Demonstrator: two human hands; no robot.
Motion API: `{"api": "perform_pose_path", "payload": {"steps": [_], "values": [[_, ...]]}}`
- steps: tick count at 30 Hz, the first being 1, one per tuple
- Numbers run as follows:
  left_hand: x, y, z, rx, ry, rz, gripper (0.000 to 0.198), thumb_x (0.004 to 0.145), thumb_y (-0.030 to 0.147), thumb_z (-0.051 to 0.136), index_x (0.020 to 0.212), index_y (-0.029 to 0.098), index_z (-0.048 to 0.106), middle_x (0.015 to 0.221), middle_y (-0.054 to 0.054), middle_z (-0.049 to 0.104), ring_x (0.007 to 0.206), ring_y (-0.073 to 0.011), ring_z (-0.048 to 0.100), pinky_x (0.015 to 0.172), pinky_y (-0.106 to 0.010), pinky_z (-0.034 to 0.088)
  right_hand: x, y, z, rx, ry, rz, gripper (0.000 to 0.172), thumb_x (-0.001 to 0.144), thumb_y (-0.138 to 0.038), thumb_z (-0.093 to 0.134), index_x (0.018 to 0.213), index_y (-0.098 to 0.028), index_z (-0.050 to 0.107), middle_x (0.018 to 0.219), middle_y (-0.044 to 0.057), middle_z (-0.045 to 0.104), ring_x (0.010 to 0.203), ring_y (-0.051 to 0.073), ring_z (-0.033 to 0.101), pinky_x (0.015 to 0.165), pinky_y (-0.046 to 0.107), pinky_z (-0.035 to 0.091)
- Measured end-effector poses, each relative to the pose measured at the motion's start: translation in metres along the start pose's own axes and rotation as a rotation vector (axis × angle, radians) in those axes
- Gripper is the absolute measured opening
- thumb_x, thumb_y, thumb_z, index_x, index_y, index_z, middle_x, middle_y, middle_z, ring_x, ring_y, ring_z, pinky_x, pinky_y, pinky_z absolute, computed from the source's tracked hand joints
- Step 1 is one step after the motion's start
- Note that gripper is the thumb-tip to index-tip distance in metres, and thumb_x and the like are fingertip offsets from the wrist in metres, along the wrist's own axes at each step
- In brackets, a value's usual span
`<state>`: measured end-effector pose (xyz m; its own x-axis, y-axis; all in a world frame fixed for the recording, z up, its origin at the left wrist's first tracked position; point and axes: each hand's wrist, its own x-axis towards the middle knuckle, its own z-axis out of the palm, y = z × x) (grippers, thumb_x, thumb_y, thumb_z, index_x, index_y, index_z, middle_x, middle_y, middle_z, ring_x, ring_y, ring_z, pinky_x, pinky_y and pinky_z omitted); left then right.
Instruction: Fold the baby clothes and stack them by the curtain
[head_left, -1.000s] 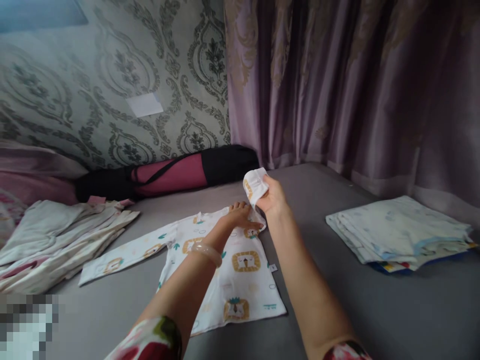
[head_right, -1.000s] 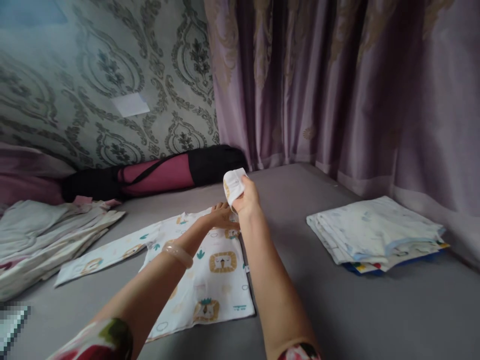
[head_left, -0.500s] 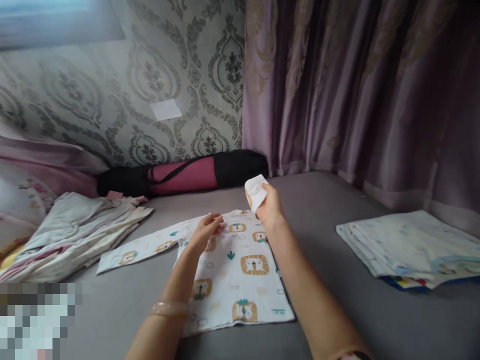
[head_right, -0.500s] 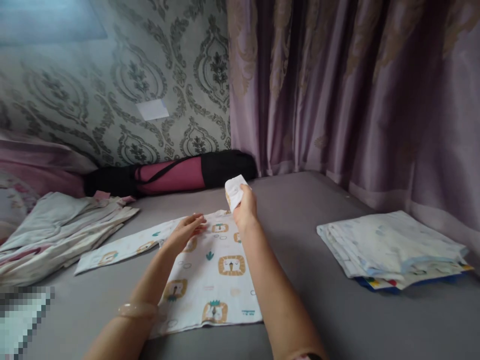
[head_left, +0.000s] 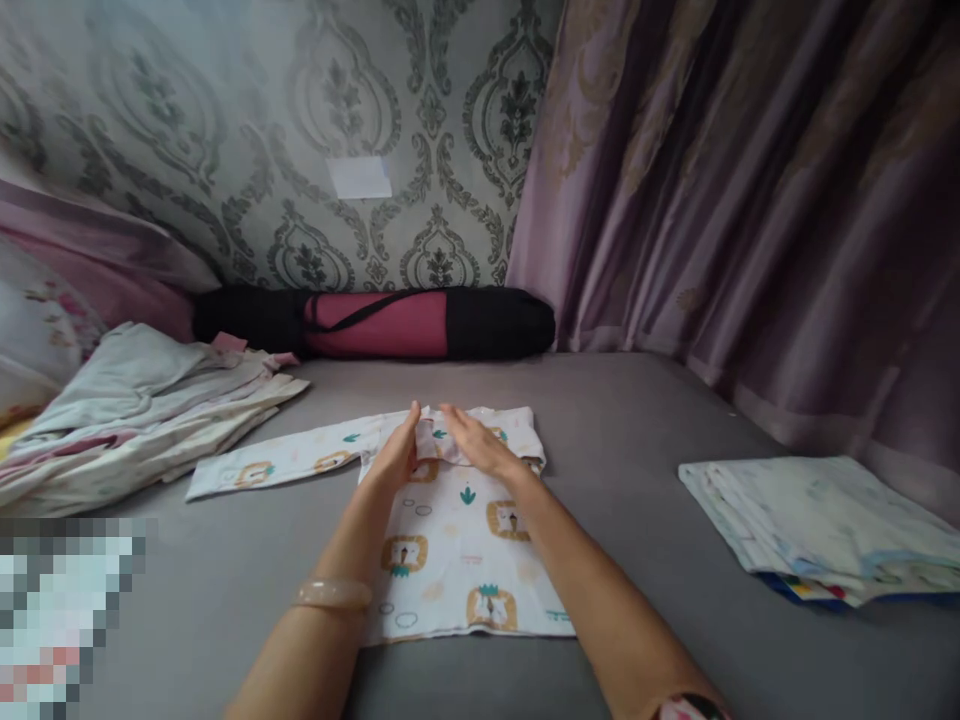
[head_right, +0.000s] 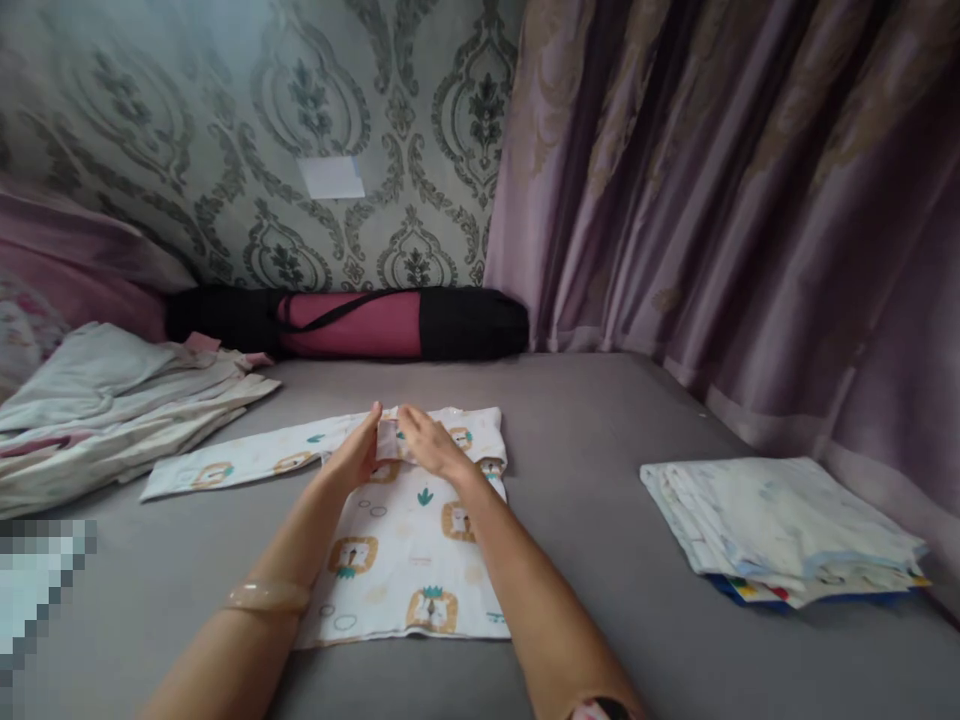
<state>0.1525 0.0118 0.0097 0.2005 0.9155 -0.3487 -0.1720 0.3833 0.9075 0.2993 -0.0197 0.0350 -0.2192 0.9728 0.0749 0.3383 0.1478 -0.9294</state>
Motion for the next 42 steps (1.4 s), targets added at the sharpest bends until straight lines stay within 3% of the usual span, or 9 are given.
{"api": "perform_pose_path", "payload": {"steps": [4, 8, 11, 15, 20, 24, 28, 33, 42], "values": [[0.002, -0.005, 0.0, 0.153, 0.071, 0.073, 0.038, 0.068, 0.034, 0.074, 0.098, 0.018, 0.059, 0.075, -0.002, 0.065, 0.065, -0.0164, 0.065, 0.056, -0.025, 0.051, 0.007, 0.01, -0.05, 0.206, 0.206, 0.119, 0.07, 0.094, -0.066, 0.021, 0.126, -0.017, 0.059, 0.139, 0.013, 0.052, 0.131, 0.021, 0.045, 0.109, 0.037, 0.032], [0.004, 0.0, -0.003, 0.176, 0.125, 0.177, 0.042, 0.065, 0.018, 0.066, 0.106, 0.019, 0.058, 0.082, -0.002, 0.064, 0.066, -0.0148, 0.063, 0.054, -0.023, 0.05, 0.005, 0.023, -0.094, 0.423, 0.409, 0.229, 0.061, 0.099, -0.053, 0.019, 0.116, -0.016, 0.064, 0.133, 0.014, 0.058, 0.121, 0.02, 0.055, 0.105, 0.037, 0.038], [0.003, 0.007, -0.009, 0.202, 0.204, 0.215, 0.045, 0.066, 0.016, 0.061, 0.111, 0.018, 0.058, 0.088, -0.004, 0.063, 0.068, -0.0143, 0.063, 0.052, -0.021, 0.05, 0.001, 0.029, -0.105, 0.437, 0.51, 0.304, 0.055, 0.1, -0.047, 0.022, 0.11, -0.016, 0.066, 0.126, 0.015, 0.063, 0.113, 0.02, 0.061, 0.101, 0.036, 0.042], [0.002, 0.009, -0.013, 0.19, 0.261, 0.218, 0.048, 0.068, 0.016, 0.06, 0.115, 0.019, 0.053, 0.091, -0.004, 0.059, 0.065, -0.0135, 0.062, 0.051, -0.025, 0.054, 0.004, 0.039, -0.094, 0.266, 0.554, 0.32, 0.044, 0.098, -0.038, 0.031, 0.11, -0.014, 0.066, 0.119, 0.015, 0.066, 0.108, 0.02, 0.062, 0.095, 0.034, 0.045], [-0.002, 0.005, -0.015, 0.3, 0.293, 0.231, 0.057, 0.074, 0.02, 0.06, 0.129, 0.019, 0.044, 0.092, -0.004, 0.056, 0.063, -0.0125, 0.059, 0.054, -0.026, 0.053, 0.012, 0.05, -0.068, -0.293, 0.467, 0.281, 0.039, 0.096, -0.028, 0.033, 0.118, -0.016, 0.062, 0.122, 0.012, 0.064, 0.117, 0.02, 0.056, 0.1, 0.033, 0.039], [-0.004, 0.004, -0.021, 0.578, 0.369, 0.297, 0.068, 0.075, 0.023, 0.059, 0.14, 0.023, 0.038, 0.084, -0.001, 0.056, 0.06, -0.0131, 0.055, 0.057, -0.025, 0.05, 0.007, 0.051, -0.043, -0.542, 0.356, 0.201, 0.044, 0.093, -0.021, 0.035, 0.132, -0.008, 0.053, 0.141, 0.017, 0.048, 0.134, 0.024, 0.039, 0.111, 0.035, 0.025], [-0.002, 0.002, -0.026, 0.685, 0.353, 0.398, 0.066, 0.073, 0.016, 0.057, 0.137, 0.026, 0.045, 0.078, -0.001, 0.058, 0.071, -0.0185, 0.059, 0.074, -0.031, 0.05, -0.003, 0.053, -0.023, -0.879, 0.241, 0.166, 0.054, 0.096, -0.03, 0.031, 0.143, -0.004, 0.038, 0.153, 0.018, 0.029, 0.143, 0.028, 0.019, 0.116, 0.041, 0.012], [0.009, -0.006, -0.031, 0.9, 0.322, 0.561, 0.046, 0.077, 0.009, 0.047, 0.12, 0.018, 0.06, 0.104, -0.011, 0.061, 0.1, -0.0234, 0.058, 0.093, -0.035, 0.044, -0.008, 0.058, -0.016, -0.935, 0.212, 0.174, 0.069, 0.098, -0.048, 0.023, 0.147, 0.001, 0.028, 0.154, 0.02, 0.023, 0.145, 0.028, 0.013, 0.117, 0.041, 0.005], [0.017, -0.013, -0.036, 1.108, 0.302, 0.607, 0.033, 0.081, 0.01, 0.042, 0.101, 0.01, 0.068, 0.097, -0.013, 0.062, 0.091, -0.0223, 0.06, 0.086, -0.032, 0.045, -0.008, 0.056, -0.014, -0.946, 0.205, 0.196, 0.072, 0.098, -0.05, 0.019, 0.147, 0.002, 0.026, 0.155, 0.019, 0.022, 0.144, 0.027, 0.014, 0.117, 0.041, 0.005]]}}
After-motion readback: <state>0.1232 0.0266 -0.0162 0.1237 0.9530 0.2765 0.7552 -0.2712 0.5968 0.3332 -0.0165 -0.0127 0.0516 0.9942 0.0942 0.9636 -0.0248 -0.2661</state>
